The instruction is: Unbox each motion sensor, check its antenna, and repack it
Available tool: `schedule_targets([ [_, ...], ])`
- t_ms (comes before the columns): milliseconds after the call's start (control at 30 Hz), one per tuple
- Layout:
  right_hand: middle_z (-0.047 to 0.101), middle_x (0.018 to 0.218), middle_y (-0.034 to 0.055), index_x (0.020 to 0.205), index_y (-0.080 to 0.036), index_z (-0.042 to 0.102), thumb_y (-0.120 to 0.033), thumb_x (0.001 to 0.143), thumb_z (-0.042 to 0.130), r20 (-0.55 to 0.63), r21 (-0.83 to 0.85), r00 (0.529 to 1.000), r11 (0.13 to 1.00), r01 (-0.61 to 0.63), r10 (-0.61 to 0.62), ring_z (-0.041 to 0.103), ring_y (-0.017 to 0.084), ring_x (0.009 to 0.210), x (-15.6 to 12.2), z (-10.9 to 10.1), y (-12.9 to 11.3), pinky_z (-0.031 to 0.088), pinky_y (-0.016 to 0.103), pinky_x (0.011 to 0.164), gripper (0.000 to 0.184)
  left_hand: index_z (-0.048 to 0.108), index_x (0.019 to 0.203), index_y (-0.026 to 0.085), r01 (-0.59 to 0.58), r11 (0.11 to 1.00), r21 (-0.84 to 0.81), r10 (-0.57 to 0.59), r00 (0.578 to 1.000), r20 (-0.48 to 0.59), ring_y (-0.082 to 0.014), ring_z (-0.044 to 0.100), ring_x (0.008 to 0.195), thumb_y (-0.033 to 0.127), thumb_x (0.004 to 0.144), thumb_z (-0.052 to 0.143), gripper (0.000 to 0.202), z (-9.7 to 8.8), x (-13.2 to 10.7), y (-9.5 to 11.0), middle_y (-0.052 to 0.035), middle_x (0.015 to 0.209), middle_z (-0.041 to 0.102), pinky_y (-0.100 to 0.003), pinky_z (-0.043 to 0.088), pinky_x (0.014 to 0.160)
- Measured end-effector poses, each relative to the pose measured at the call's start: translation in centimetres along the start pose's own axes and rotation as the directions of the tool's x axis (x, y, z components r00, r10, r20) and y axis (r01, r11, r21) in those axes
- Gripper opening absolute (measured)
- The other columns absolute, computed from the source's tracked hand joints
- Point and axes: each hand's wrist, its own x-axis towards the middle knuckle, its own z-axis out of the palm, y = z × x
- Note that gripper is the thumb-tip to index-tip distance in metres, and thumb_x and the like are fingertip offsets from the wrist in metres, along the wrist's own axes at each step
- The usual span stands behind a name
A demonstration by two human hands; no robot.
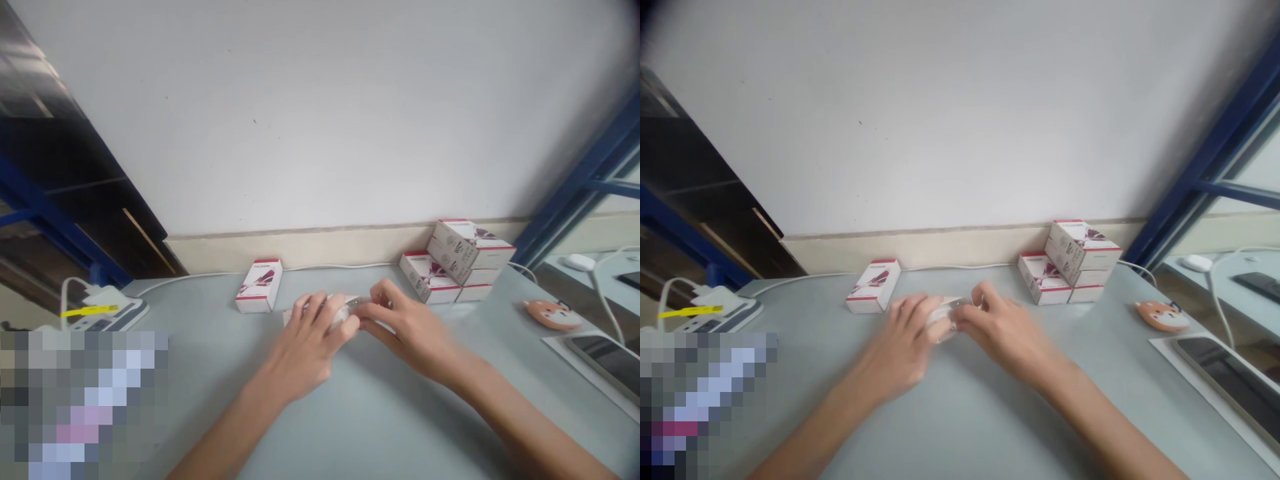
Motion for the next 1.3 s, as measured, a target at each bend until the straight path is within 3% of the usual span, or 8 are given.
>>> schedule_targets([
  [233, 0.056, 0.109, 0.0054, 0.118, -0.026, 0.063, -0.024, 0.107, 0.052, 0.221, 0.149, 0.974, 0.989, 0.017, -0.050, 0.057, 0.015, 0.074, -0.2, -1.5, -0.3, 0.049, 0.030, 0.071, 0.016, 0.052, 0.125, 0.023, -0.068, 0.997, 0.025, 0.065, 0.992, 0.107, -0.0309, 0.047, 0.120, -0.010, 0.063, 0.052, 0.071, 0.1, -0.1, 0.6, -0.0098, 0.137, 0.055, -0.047, 0.037, 0.098],
  [467, 0.057, 0.118, 0.0053, 0.117, -0.027, 0.063, -0.031, 0.109, 0.051, 0.194, 0.369, 0.981, 0.924, -0.097, 0.025, 0.063, 0.013, 0.079, 0.2, -0.3, -0.3, 0.052, 0.030, 0.079, 0.015, 0.056, 0.127, 0.021, -0.065, 0.996, 0.059, 0.060, 0.995, 0.081, -0.0313, 0.046, 0.122, -0.008, 0.067, 0.055, 0.067, 0.8, -0.3, 0.0, -0.0110, 0.135, 0.058, -0.046, 0.037, 0.099],
  [600, 0.064, 0.108, 0.0026, 0.106, -0.027, 0.069, -0.029, 0.105, 0.061, 0.157, 0.183, 0.967, 0.956, -0.228, 0.200, 0.065, 0.016, 0.079, 0.6, 0.8, -1.1, 0.048, 0.030, 0.074, 0.009, 0.056, 0.133, 0.020, -0.055, 0.994, 0.089, 0.045, 0.993, 0.112, -0.0304, 0.047, 0.123, -0.010, 0.066, 0.055, 0.073, 0.7, -0.2, 0.1, -0.0103, 0.135, 0.060, -0.044, 0.037, 0.100],
  [767, 0.068, 0.110, 0.0049, 0.108, -0.026, 0.074, -0.022, 0.102, 0.064, 0.155, -0.071, 0.950, 0.962, -0.262, 0.271, 0.069, 0.018, 0.078, 0.5, 1.3, -1.4, 0.046, 0.031, 0.069, 0.012, 0.054, 0.139, 0.022, -0.045, 0.995, 0.085, 0.025, 0.973, 0.228, -0.0303, 0.047, 0.123, -0.011, 0.064, 0.057, 0.082, 0.8, -0.2, 0.4, -0.0078, 0.141, 0.060, -0.044, 0.037, 0.101],
  [933, 0.068, 0.121, 0.0085, 0.116, -0.027, 0.075, -0.025, 0.102, 0.062, 0.174, 0.026, 0.947, 0.960, -0.279, 0.270, 0.073, 0.022, 0.092, 0.3, 1.7, -0.9, 0.052, 0.033, 0.073, 0.019, 0.054, 0.140, 0.023, -0.020, 0.997, 0.078, -0.001, 0.967, 0.255, -0.0302, 0.048, 0.122, -0.013, 0.061, 0.055, 0.087, 0.9, -0.2, 0.2, -0.0067, 0.141, 0.061, -0.044, 0.037, 0.101],
  [1100, 0.072, 0.113, 0.0059, 0.104, -0.024, 0.077, -0.028, 0.096, 0.067, 0.106, 0.229, 0.965, 0.938, -0.259, 0.240, 0.073, 0.018, 0.087, 0.1, 0.2, 2.0, 0.055, 0.033, 0.080, 0.013, 0.051, 0.144, 0.020, 0.043, 0.997, 0.059, -0.053, 0.979, 0.196, -0.0309, 0.050, 0.121, -0.015, 0.062, 0.051, 0.089, 0.5, 0.1, 0.0, -0.0085, 0.137, 0.063, -0.045, 0.037, 0.103],
  [1200, 0.073, 0.103, 0.0058, 0.092, -0.025, 0.079, -0.036, 0.097, 0.065, 0.105, 0.067, 0.926, 0.927, -0.370, 0.362, 0.072, 0.020, 0.079, -0.7, -1.0, 4.8, 0.050, 0.032, 0.067, 0.018, 0.049, 0.146, 0.020, 0.103, 0.993, 0.054, -0.110, 0.982, 0.151, -0.0307, 0.050, 0.123, -0.016, 0.066, 0.046, 0.087, 0.3, 0.1, -0.3, -0.0098, 0.136, 0.062, -0.045, 0.036, 0.105],
  [1300, 0.073, 0.092, 0.0067, 0.083, -0.025, 0.078, -0.030, 0.095, 0.065, 0.129, -0.092, 0.890, 0.899, -0.428, 0.437, 0.070, 0.022, 0.071, -1.5, -1.3, 6.7, 0.043, 0.030, 0.059, 0.019, 0.046, 0.149, 0.021, 0.139, 0.990, 0.023, -0.141, 0.981, 0.131, -0.0309, 0.051, 0.123, -0.017, 0.067, 0.043, 0.090, 0.4, -0.1, -0.6, -0.0104, 0.135, 0.062, -0.046, 0.036, 0.105],
])
